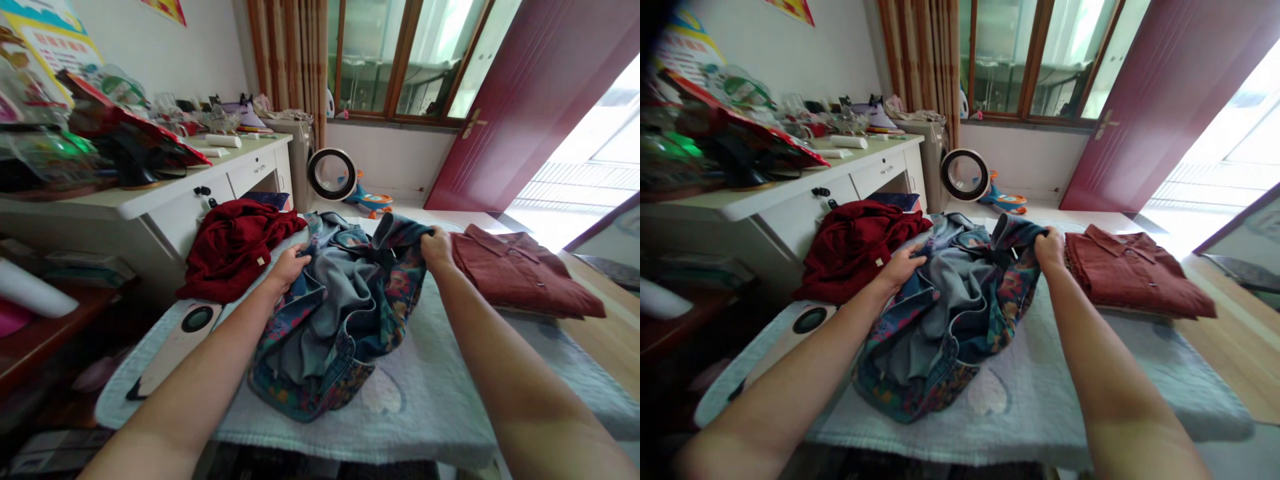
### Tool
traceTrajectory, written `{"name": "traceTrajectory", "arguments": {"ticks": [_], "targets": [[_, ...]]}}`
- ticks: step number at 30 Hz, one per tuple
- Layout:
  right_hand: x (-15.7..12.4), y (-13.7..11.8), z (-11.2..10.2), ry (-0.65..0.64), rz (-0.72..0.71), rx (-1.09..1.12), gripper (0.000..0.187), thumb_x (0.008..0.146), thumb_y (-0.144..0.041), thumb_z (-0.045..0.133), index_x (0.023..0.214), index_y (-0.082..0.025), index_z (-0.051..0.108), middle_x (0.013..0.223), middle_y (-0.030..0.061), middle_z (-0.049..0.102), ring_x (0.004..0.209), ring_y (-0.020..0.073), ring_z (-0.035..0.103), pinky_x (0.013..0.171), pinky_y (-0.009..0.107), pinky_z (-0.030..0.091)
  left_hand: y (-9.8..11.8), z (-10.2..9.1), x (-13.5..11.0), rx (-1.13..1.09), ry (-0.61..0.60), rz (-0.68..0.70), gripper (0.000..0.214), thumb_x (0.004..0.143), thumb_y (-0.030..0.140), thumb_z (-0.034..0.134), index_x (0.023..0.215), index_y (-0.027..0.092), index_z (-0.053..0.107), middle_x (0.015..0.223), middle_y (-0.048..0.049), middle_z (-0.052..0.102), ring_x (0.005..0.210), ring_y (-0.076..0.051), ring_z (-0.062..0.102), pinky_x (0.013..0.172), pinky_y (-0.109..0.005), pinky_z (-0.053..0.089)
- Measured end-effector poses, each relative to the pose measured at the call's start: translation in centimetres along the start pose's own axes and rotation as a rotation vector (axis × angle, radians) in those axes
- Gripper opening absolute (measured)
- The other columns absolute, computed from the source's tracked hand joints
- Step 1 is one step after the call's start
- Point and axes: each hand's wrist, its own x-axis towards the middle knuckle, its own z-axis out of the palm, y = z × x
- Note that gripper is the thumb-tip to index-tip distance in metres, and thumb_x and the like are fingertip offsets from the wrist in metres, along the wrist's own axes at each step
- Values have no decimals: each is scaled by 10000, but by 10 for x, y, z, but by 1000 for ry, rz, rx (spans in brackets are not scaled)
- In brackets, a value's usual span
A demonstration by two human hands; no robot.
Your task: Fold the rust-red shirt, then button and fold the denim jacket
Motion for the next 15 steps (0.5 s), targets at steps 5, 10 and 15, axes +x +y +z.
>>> {"name": "traceTrajectory", "arguments": {"ticks": [5, 10, 15], "targets": [[9, 7, -4, 27, 104, -267, 343, 818, -208, 419, 1065, -109, 635, 971, 165, 643, 865, 247, 557, 774, 354, 418, 19, -46, -14, 565, 144, 259, 514, 791, 222, 512, 1295, 210, 611, 1209, -65, 663, 1124, -241, 610, 1055, -367, 423], [-19, -10, 20, -47, 30, -356, 504, 706, -168, 575, 1203, -88, 595, 1240, 228, 542, 1119, 353, 498, 921, 454, 384, 23, -50, -27, 1036, -374, 91, 547, 709, 415, 657, 1242, 295, 659, 1226, -81, 629, 1112, -319, 592, 996, -434, 449], [-49, -47, 47, -294, -443, -214, 321, 881, -311, 477, 1090, -149, 658, 1073, 119, 640, 1018, 238, 569, 942, 341, 414, 14, -32, 11, 821, -45, -32, 484, 726, 575, 632, 1021, 205, 734, 1218, -139, 641, 1187, -367, 552, 1011, -449, 419]]}}
